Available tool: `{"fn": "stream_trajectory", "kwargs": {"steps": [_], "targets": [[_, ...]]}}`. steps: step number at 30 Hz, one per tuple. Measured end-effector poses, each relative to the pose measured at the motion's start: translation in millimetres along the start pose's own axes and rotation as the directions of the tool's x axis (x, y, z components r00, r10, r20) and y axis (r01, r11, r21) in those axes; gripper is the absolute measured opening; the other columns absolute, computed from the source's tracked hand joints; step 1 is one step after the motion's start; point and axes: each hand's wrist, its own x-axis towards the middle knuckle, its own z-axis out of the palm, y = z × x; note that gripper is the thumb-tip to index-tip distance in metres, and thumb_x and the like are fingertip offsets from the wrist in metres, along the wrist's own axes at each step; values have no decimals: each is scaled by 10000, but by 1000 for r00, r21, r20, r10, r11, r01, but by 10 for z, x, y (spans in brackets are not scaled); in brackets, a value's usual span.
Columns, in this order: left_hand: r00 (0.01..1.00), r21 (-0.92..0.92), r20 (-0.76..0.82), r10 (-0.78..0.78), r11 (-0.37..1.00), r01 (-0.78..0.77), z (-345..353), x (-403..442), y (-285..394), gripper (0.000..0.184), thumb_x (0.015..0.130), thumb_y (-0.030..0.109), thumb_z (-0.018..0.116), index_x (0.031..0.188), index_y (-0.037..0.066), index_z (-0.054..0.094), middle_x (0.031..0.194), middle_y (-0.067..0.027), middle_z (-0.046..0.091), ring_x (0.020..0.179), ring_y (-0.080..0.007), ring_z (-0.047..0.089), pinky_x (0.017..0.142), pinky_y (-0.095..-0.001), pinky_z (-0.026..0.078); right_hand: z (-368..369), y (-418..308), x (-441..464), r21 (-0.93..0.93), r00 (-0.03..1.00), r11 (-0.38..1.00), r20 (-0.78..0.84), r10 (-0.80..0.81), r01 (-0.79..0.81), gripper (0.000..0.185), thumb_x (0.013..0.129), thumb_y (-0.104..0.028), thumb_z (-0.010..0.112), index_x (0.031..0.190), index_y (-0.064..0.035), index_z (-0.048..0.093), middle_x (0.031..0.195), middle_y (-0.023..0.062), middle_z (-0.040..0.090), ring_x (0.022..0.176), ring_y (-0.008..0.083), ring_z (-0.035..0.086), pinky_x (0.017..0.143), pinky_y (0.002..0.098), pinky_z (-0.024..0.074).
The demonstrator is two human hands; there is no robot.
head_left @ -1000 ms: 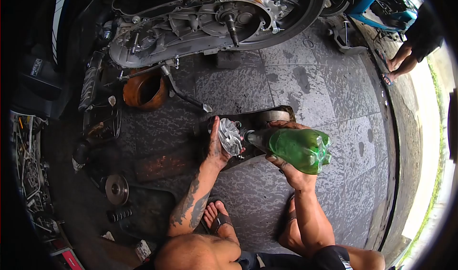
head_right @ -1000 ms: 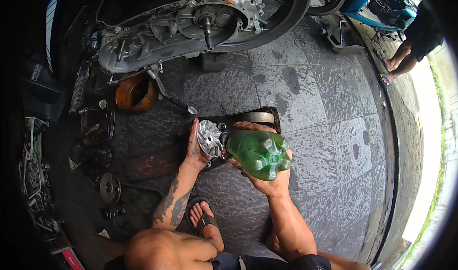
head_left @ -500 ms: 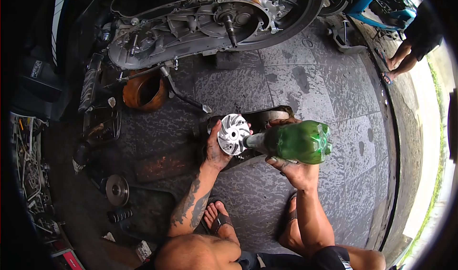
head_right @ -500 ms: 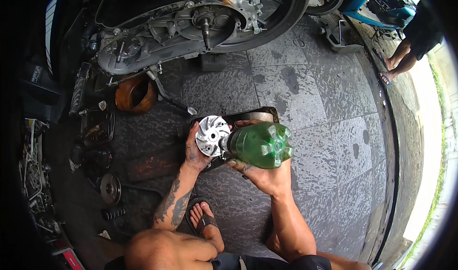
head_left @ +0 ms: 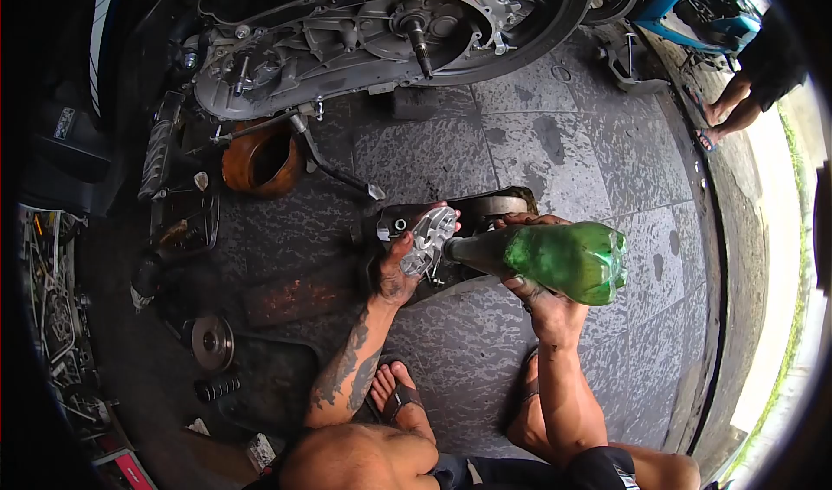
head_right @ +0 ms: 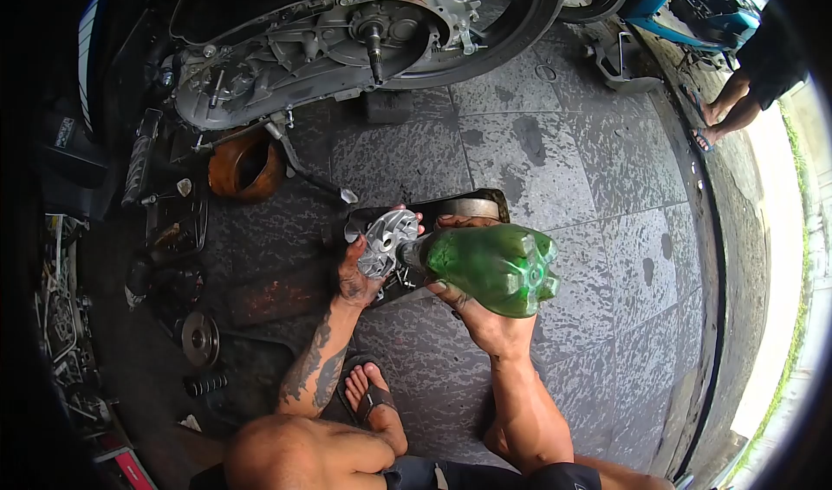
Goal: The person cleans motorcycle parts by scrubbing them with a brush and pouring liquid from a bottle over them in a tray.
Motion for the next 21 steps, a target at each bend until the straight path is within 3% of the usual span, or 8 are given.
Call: {"fn": "stream_trajectory", "kwargs": {"steps": [9, 11, 21], "targets": [[1000, 45, 17, 9, 999, -9, 5, 13, 1, 692, 962, 495, 446, 1411, -27, 376, 1399, -293, 434, 1283, -350, 486, 1090, -451, 386, 6, 41, 18, 52, 1000, 999, 17, -19, 18, 714, 668, -158, 878, 1227, 21, 472, 1181, 218, 599, 1113, 341, 600, 969, 454, 487], [1000, 47, 27, 11, 999, -12, 7, 21, 6, 698, 960, 500, 449, 1412, -27, 374, 1402, -292, 431, 1284, -350, 485, 1092, -450, 384, -33, 42, 33, 71, 998, 997, 54, -28, 24, 683, 694, -22, 838, 1273, 3, 478, 1236, 153, 587, 1157, 260, 564, 990, 397, 472], [988, 46, 143, 52, 997, -59, 31, 63, 19, 729, 948, 523, 463, 1418, -25, 361, 1417, -287, 416, 1290, -347, 480, 1099, -449, 373, -58, 76, 1, 62, 998, 997, -52, -40, 43, 588, 724, 17, 792, 1236, 14, 503, 1194, 156, 608, 1131, 262, 582, 966, 389, 483]]}}
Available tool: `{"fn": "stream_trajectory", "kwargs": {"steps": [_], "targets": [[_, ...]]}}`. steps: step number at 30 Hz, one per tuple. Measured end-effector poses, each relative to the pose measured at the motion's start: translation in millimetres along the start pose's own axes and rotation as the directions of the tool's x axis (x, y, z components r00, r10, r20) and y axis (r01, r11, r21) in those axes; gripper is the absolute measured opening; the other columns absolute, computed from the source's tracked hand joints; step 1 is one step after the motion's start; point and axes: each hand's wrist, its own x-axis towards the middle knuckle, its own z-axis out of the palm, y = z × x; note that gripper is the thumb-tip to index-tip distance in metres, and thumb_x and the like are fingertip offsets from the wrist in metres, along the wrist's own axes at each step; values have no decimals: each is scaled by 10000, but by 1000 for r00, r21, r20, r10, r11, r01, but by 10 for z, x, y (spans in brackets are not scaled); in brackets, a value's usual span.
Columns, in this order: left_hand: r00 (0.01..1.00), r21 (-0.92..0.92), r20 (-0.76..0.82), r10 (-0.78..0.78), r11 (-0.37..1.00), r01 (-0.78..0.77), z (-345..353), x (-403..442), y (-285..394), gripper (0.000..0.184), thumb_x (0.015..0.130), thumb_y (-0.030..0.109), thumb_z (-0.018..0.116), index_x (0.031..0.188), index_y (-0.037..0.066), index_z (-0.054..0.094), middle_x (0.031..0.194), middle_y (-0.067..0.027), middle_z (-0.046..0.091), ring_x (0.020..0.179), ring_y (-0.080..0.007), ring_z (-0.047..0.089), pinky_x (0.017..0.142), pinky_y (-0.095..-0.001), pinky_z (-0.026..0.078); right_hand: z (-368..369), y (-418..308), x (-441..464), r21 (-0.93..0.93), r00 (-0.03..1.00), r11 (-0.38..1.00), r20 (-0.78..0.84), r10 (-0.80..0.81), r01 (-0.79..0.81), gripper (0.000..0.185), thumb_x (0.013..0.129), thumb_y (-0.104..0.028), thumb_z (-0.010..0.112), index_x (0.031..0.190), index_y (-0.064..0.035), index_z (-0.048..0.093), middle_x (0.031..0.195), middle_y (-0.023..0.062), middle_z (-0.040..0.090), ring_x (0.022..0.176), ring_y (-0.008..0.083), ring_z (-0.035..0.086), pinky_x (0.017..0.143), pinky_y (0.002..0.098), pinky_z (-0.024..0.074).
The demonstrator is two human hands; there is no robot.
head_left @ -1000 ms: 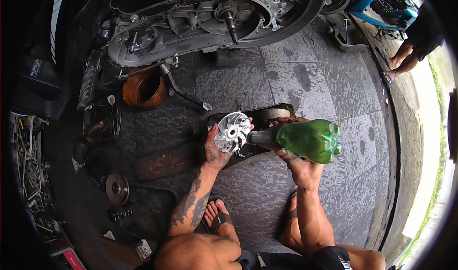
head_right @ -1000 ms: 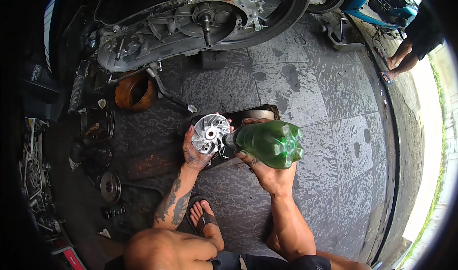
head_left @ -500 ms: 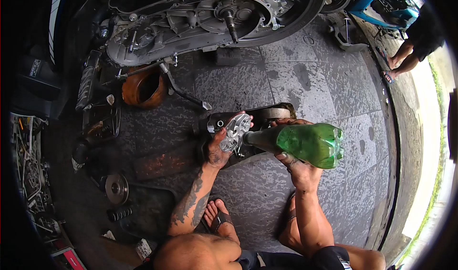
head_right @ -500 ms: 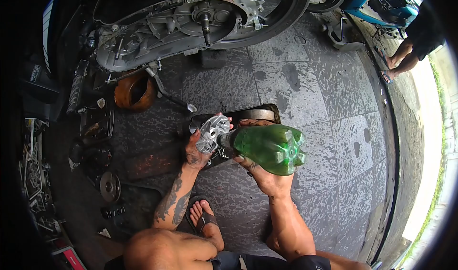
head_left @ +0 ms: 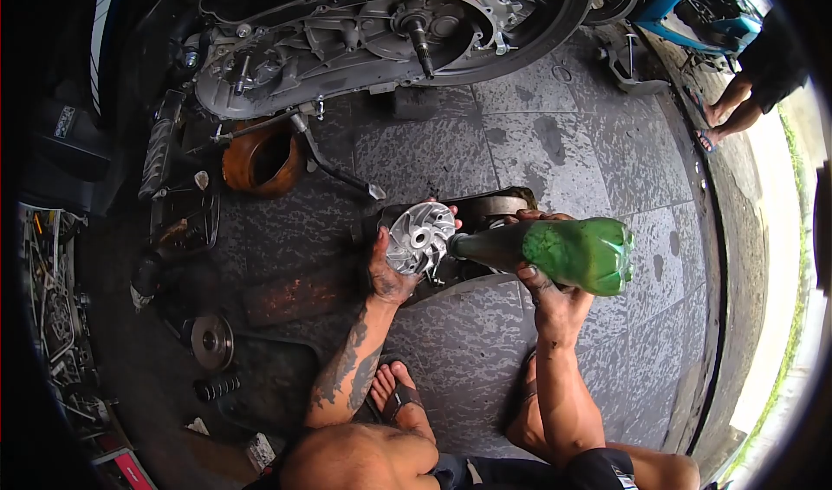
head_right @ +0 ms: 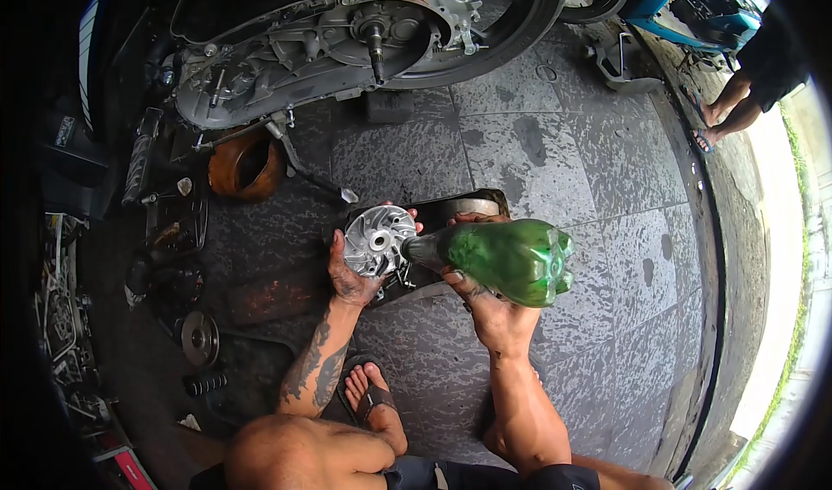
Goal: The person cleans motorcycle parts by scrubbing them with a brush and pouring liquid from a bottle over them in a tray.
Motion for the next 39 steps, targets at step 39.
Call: {"fn": "stream_trajectory", "kwargs": {"steps": [39], "targets": [[959, 171, -268, -86, 976, 135, -240, -56, -68, 750, 952, 521, 477, 1450, -20, 330, 1377, -191, 499, 1240, -294, 530, 1054, -403, 428, 88, -56, 19, 7, 972, 992, 202, -123, 124, 777, 647, -248, 906, 1215, -9, 433, 1171, 222, 578, 1145, 362, 568, 993, 502, 463]]}}
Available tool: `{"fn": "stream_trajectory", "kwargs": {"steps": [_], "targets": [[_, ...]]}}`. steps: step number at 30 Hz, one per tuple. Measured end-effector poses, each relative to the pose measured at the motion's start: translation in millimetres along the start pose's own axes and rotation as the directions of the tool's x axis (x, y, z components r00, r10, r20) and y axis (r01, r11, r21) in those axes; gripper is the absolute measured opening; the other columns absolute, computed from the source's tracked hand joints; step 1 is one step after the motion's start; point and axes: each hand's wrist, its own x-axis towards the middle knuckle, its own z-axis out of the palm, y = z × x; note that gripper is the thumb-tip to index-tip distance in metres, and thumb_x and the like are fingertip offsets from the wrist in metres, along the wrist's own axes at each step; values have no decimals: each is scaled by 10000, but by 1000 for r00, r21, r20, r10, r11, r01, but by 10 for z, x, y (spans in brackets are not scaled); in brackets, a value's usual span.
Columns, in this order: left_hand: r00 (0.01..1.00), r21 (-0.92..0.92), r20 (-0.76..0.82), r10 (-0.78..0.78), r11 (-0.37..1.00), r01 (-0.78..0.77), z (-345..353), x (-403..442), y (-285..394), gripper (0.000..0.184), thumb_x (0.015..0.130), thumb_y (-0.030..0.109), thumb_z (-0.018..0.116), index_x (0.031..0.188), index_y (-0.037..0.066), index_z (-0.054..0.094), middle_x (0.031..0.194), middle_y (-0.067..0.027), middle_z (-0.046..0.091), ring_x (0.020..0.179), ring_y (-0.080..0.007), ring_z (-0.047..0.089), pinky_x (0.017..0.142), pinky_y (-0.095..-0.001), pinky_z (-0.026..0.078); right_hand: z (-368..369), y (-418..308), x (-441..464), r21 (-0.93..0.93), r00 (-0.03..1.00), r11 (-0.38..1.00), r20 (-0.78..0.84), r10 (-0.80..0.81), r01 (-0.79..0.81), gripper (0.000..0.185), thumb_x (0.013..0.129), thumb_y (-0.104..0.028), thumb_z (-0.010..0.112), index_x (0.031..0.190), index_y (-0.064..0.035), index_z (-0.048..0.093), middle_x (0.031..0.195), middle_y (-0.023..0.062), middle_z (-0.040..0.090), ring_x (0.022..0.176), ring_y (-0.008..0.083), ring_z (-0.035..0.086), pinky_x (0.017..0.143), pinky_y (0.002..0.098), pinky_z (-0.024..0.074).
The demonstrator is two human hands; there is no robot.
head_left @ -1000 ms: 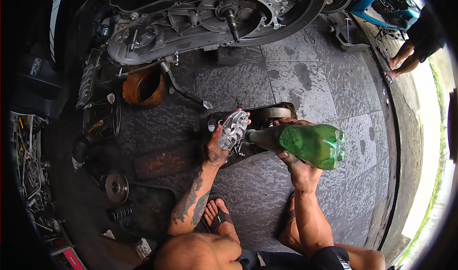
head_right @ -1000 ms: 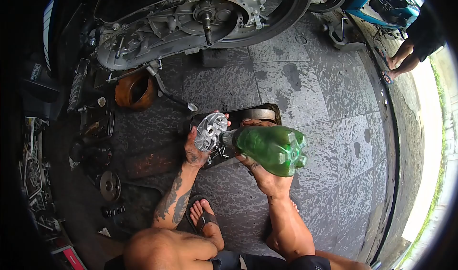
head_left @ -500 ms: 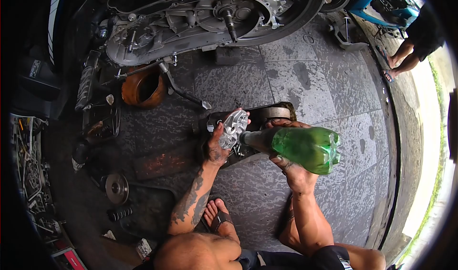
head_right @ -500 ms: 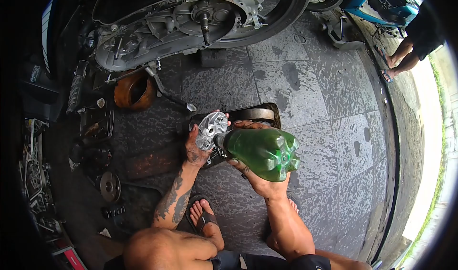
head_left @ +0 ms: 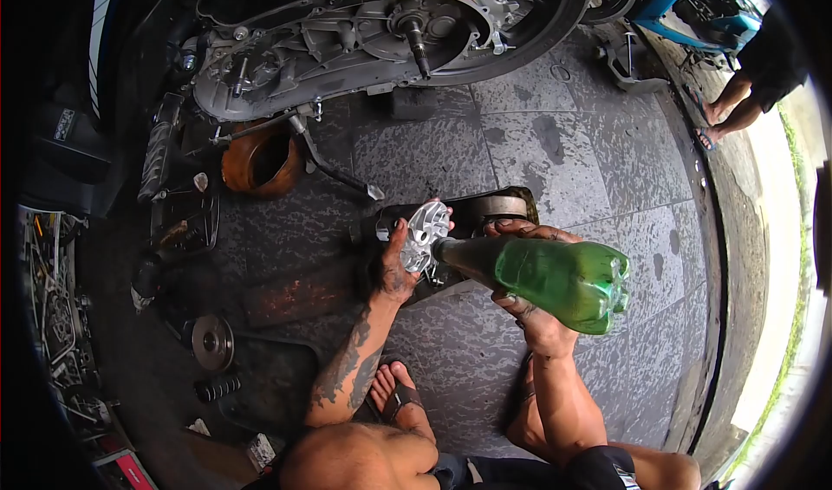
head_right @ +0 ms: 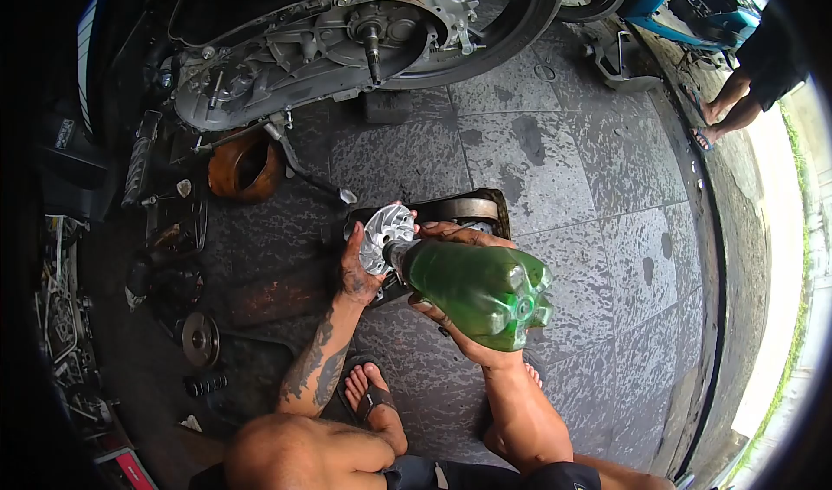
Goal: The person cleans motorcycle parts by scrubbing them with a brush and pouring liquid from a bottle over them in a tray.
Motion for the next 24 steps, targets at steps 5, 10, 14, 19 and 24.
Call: {"fn": "stream_trajectory", "kwargs": {"steps": [5, 10, 14, 19, 24], "targets": [[998, -63, -18, -56, 997, 55, -30, -34, -29, 685, 985, 524, 385, 1465, 38, 343, 1376, -180, 511, 1182, -251, 578, 907, -419, 554, -9, -53, 68, -14, 998, 1000, -63, 14, -15, 687, 615, -226, 914, 1154, 2, 555, 1168, 156, 624, 1115, 261, 592, 988, 411, 461], [982, 37, -14, -187, 982, 188, -130, -92, -5, 621, 989, 468, 424, 1469, 79, 351, 1345, -107, 528, 1142, -206, 590, 791, -399, 605, -73, -98, 85, -66, 997, 996, -38, -66, 63, 707, 631, -231, 909, 1169, 0, 512, 1158, 183, 600, 1114, 294, 586, 1000, 476, 454], [976, 165, -38, -216, 962, 219, -111, -117, 39, 605, 973, 417, 510, 1468, 103, 362, 1331, -75, 514, 1142, -189, 576, 805, -381, 597, -101, -100, 95, -94, 992, 988, 48, -117, 121, 768, 662, -238, 899, 1223, -14, 424, 1171, 215, 547, 1163, 356, 544, 1031, 576, 437], [970, 398, -127, -205, 886, 239, -29, -129, 82, 814, 852, 405, 693, 1491, 85, 302, 1362, -116, 470, 1223, -230, 516, 949, -377, 511, -61, -144, 116, -59, 994, 993, -40, -104, 101, 738, 631, -232, 915, 1191, 2, 493, 1171, 179, 591, 1126, 298, 580, 972, 468, 477], [995, 885, -90, 52, 462, 56, 157, -153, 33, 1098, 667, 400, 842, 1513, 70, 225, 1447, -174, 393, 1318, -340, 404, 1110, -480, 314, -164, -228, 118, -82, 1000, 997, -23, -13, 11, 775, 671, -253, 896, 1239, 0, 433, 1197, 190, 580, 1125, 339, 575, 1006, 492, 459]]}}
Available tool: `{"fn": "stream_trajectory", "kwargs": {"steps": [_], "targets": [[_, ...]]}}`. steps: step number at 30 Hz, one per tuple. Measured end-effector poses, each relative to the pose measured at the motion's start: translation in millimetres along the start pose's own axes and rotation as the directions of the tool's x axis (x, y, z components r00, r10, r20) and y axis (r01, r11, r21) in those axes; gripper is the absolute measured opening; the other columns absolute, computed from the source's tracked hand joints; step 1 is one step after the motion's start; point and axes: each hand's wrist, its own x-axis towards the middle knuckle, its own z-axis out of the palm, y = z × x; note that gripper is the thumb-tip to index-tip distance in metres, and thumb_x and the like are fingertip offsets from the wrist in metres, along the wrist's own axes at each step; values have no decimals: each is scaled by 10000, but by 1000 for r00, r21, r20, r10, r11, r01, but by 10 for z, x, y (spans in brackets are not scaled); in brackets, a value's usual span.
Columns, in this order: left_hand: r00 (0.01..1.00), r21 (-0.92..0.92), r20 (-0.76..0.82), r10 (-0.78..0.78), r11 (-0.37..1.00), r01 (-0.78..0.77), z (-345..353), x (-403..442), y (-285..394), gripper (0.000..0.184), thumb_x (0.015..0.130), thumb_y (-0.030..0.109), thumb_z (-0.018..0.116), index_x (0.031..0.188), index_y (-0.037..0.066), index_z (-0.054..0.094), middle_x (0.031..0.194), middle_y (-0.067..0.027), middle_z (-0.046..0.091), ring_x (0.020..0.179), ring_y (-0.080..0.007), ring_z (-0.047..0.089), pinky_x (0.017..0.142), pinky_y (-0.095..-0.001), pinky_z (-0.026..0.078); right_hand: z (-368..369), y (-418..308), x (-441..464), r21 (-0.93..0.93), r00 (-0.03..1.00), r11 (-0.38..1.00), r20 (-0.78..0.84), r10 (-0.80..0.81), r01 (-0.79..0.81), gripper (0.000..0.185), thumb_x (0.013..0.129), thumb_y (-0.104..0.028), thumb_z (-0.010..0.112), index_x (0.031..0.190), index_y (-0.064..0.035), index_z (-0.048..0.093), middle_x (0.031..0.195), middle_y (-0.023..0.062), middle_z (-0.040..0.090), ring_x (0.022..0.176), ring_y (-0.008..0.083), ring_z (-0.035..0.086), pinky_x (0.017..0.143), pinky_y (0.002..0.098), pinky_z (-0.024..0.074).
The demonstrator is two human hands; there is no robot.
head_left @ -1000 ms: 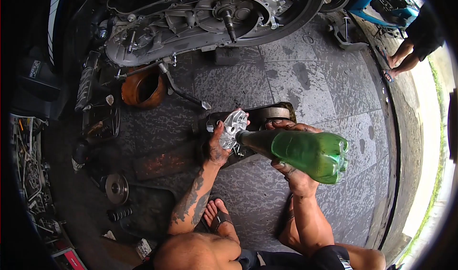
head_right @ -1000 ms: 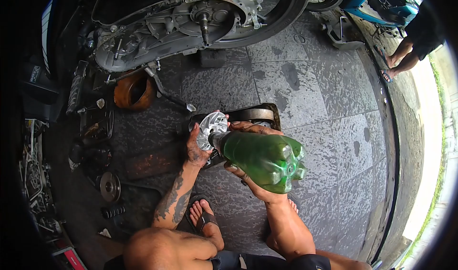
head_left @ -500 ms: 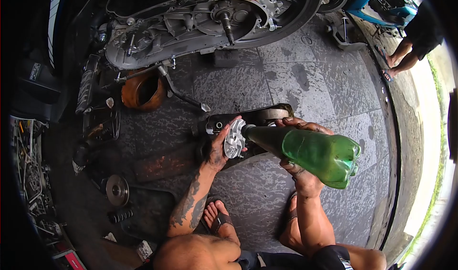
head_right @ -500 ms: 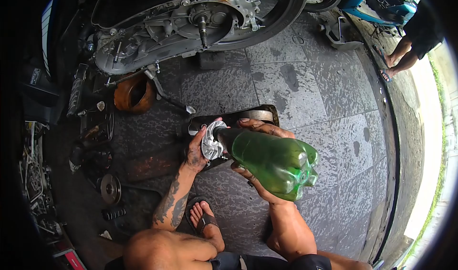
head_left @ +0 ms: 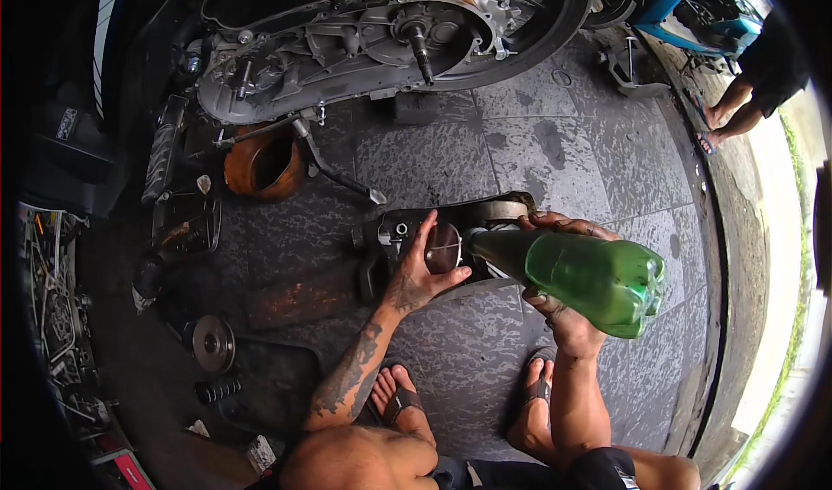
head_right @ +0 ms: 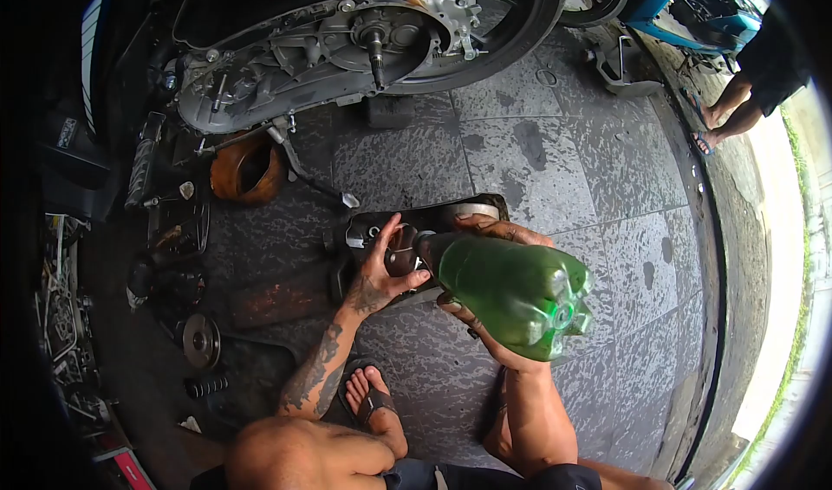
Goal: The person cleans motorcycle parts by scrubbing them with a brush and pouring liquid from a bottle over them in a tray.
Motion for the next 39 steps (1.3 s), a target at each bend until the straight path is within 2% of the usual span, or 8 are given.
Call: {"fn": "stream_trajectory", "kwargs": {"steps": [2, 3, 7, 10, 13, 34, 37, 39], "targets": [[996, 221, -37, 86, 972, -76, 39, 9, 33, 1111, 660, 399, 840, 1516, 68, 215, 1442, -189, 392, 1315, -353, 399, 1113, -484, 302, -47, -46, 28, -277, 988, 961, 152, 33, 11, 768, 675, -230, 891, 1254, 12, 448, 1205, 177, 588, 1127, 308, 577, 978, 441, 470], [983, 434, -53, 175, 891, -135, 45, 14, 40, 1123, 652, 398, 838, 1518, 65, 204, 1438, -204, 391, 1313, -366, 393, 1117, -488, 290, -45, -38, 13, -278, 988, 961, 154, 31, 13, 768, 675, -230, 891, 1254, 12, 448, 1205, 177, 588, 1127, 308, 577, 978, 441, 470], [976, 535, -30, 216, 828, -167, 54, 16, -16, 1151, 665, 488, 818, 1510, 32, 185, 1430, -204, 371, 1341, -369, 338, 1147, -542, 199, -16, 7, -149, -186, 971, 953, -16, 239, -238, 751, 671, -201, 889, 1252, 18, 467, 1211, 185, 593, 1136, 293, 574, 967, 424, 470], [972, 554, -45, 230, 815, -167, 66, 15, -60, 1150, 662, 483, 817, 1512, 38, 183, 1434, -198, 366, 1340, -377, 332, 1150, -539, 203, -92, 81, -179, -253, 987, 955, -17, 158, -157, 750, 685, -192, 880, 1264, 14, 450, 1226, 201, 581, 1137, 309, 575, 971, 436, 469], [967, 569, -31, 253, 800, -191, 59, 26, -113, 1150, 661, 483, 818, 1513, 43, 183, 1436, -199, 361, 1344, -380, 323, 1150, -539, 208, -85, 25, -190, -263, 948, 911, -121, 295, -318, 735, 703, -182, 866, 1269, 11, 440, 1233, 219, 572, 1144, 331, 573, 973, 453, 470], [959, 514, 74, 275, 813, -273, 95, -24, -25, 1181, 649, 487, 818, 1534, 83, 149, 1480, -170, 335, 1334, -381, 330, 1125, -517, 277, -29, 176, 100, -134, 999, 990, 24, -28, 31, 596, 742, -74, 802, 1238, 24, 487, 1214, 191, 586, 1155, 323, 559, 993, 444, 455], [944, 510, 80, 320, 800, -315, 93, -28, -23, 1177, 648, 445, 832, 1534, 86, 147, 1486, -159, 323, 1339, -371, 320, 1130, -512, 274, -28, 184, 103, -105, 998, 994, -65, 1, -8, 555, 676, -3, 836, 1158, 45, 566, 1160, 175, 643, 1057, 240, 631, 907, 353, 515], [941, 517, 83, 327, 794, -321, 84, -19, -6, 1175, 646, 419, 839, 1535, 87, 145, 1495, -152, 307, 1346, -365, 308, 1136, -507, 266, -55, 162, 102, -144, 999, 990, 29, 16, -11, 584, 737, -72, 807, 1225, 20, 499, 1209, 190, 588, 1156, 314, 558, 985, 434, 456]]}}
